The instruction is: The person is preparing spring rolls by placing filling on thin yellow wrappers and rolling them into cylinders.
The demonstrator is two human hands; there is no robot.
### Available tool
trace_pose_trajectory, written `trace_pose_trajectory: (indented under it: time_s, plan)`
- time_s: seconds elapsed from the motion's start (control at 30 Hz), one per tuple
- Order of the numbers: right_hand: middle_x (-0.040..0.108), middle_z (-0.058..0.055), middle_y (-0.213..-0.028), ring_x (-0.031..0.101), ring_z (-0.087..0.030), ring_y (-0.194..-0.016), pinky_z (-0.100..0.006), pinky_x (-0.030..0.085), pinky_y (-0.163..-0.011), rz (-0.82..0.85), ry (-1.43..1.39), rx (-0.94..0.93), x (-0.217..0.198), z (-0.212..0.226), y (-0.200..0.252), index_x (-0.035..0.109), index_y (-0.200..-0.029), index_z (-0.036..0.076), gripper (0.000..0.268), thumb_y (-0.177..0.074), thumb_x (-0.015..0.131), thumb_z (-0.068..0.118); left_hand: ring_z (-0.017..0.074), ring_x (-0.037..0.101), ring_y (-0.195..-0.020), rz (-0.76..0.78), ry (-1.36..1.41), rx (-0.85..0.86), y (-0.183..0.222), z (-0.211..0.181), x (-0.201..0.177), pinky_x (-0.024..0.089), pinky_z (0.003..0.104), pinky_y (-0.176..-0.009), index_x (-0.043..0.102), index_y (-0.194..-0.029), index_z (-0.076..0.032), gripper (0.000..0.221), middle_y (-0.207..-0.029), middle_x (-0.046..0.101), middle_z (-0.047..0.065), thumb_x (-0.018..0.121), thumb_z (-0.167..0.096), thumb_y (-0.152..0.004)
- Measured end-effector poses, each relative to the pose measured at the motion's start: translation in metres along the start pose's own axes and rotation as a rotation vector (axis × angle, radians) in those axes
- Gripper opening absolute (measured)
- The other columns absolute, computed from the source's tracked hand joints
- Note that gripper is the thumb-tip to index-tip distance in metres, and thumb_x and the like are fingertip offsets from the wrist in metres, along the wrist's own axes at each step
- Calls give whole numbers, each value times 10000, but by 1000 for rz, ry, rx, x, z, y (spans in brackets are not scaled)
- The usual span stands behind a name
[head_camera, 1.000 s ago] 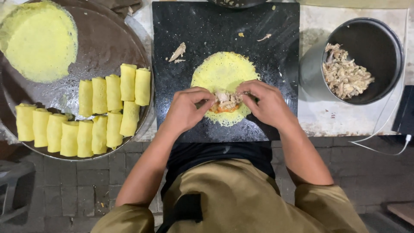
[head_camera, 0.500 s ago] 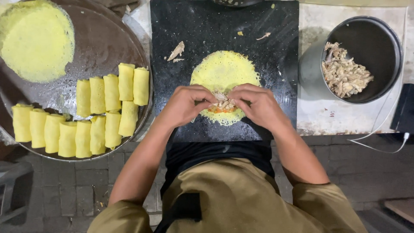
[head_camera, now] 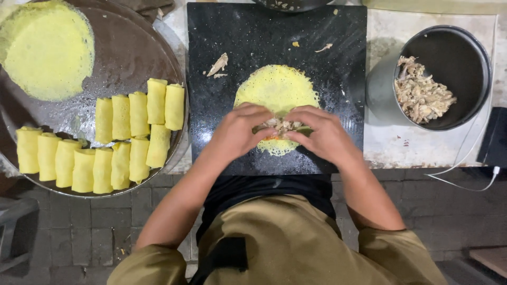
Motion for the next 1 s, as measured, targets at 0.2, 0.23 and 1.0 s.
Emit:
trace_pose_trajectory:
  time_s: [0.2, 0.23, 1.0]
  plan:
    - [721, -128, -1042, 692, -317, -1023, -433, 578, -865, -138, 33, -54, 14, -16, 7, 738, -1018, 19, 163, -865, 751, 73, 299, 704, -953, -157, -58, 171, 8, 4, 11, 571, 347, -844, 765, -981, -23, 150, -929, 736, 167, 759, -136, -882]
    - [720, -124, -1053, 689, -314, -1030, -432, 575, -868, -141, 48, -68, 14, -16, 8, 741, -1039, 32, 157, -890, 728, 77, 303, 698, -969, -148, -60, 173, 9, 3, 10, 565, 354, -862, 760, -1000, -23, 151, -944, 736, 172, 716, -137, -912]
    - [692, -246, -989, 686, -322, -917, -469, 576, -846, -190, -238, 73, -47, -10, 2, 642, -1111, -82, 199, -946, 535, -116, 241, 696, -787, -211, -203, 96, 55, -9, -9, 576, 313, -695, 770, -993, -108, 124, -820, 729, 98, 672, -127, -920]
Point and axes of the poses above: each hand's wrist, its own y-axis away from the middle knuckle, its own x-axis out of the palm, z = x × y, the point moved 4 cm from there along -y, towards the middle knuckle
